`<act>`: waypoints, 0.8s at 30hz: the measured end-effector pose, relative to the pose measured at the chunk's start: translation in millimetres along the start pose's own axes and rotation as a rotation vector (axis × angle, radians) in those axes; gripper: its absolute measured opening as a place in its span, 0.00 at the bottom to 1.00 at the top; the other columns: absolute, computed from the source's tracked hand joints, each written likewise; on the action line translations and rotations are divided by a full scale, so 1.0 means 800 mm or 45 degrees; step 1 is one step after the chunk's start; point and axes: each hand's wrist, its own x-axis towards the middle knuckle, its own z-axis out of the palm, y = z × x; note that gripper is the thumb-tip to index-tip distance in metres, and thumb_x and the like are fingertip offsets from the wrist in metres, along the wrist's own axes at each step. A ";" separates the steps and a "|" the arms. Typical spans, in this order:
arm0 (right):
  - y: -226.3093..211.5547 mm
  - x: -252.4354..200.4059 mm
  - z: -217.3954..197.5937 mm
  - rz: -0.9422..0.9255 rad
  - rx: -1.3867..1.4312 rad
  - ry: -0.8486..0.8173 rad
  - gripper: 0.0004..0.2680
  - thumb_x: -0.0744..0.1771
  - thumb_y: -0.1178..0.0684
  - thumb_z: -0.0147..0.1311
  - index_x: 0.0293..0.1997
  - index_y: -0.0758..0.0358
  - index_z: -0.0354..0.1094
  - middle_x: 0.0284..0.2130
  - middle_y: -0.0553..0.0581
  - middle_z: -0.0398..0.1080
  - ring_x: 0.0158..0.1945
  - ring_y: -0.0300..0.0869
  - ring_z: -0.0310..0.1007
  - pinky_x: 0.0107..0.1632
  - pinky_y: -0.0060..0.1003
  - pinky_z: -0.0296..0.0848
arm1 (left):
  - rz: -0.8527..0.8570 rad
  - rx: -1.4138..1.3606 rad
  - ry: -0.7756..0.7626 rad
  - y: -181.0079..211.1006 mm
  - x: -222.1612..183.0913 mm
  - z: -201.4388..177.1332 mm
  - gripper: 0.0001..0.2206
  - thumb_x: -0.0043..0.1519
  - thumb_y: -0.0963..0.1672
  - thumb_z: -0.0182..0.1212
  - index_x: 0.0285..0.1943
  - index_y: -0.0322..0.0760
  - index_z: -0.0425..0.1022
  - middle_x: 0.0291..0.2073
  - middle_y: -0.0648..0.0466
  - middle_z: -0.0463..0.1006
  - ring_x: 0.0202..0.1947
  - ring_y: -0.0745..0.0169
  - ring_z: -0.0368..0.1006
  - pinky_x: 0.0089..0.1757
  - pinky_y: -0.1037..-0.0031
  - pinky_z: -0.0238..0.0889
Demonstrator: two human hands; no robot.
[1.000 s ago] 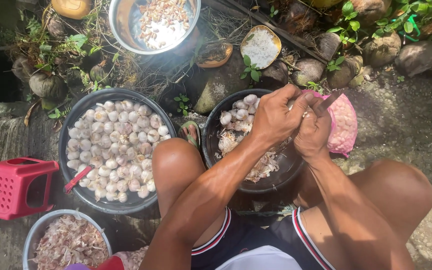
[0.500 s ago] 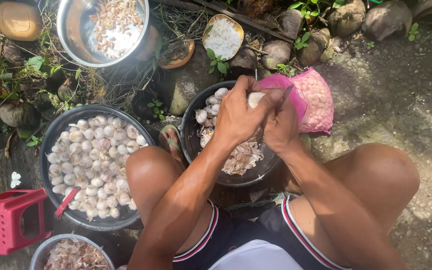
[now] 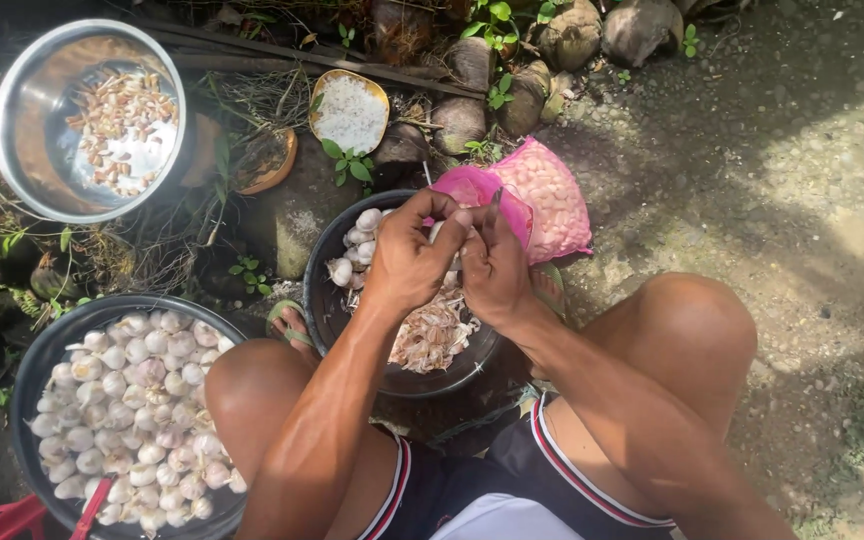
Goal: Peeling garlic cloves by hand and with a small knife, placing the peeled cloves into a pink bag.
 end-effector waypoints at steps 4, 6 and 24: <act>0.004 0.005 -0.004 -0.018 -0.029 -0.018 0.10 0.70 0.54 0.39 0.45 0.64 0.69 0.26 0.64 0.69 0.31 0.48 0.72 0.36 0.46 0.71 | 0.082 -0.070 0.039 0.000 0.002 0.007 0.04 0.63 0.43 0.64 0.38 0.38 0.79 0.24 0.48 0.76 0.22 0.63 0.66 0.24 0.71 0.61; 0.010 0.006 -0.002 -0.056 0.086 0.042 0.08 0.71 0.54 0.40 0.44 0.63 0.68 0.27 0.60 0.71 0.29 0.44 0.71 0.32 0.38 0.71 | 0.152 -0.093 0.041 0.004 0.004 0.008 0.04 0.64 0.43 0.63 0.38 0.37 0.78 0.25 0.46 0.76 0.21 0.62 0.69 0.23 0.74 0.62; -0.052 0.021 0.008 -0.191 -0.221 -0.038 0.15 0.74 0.48 0.38 0.54 0.67 0.71 0.33 0.71 0.73 0.40 0.63 0.76 0.43 0.57 0.73 | -0.205 -0.286 0.250 -0.026 -0.005 0.016 0.15 0.63 0.51 0.66 0.41 0.33 0.77 0.25 0.47 0.76 0.25 0.65 0.72 0.27 0.72 0.66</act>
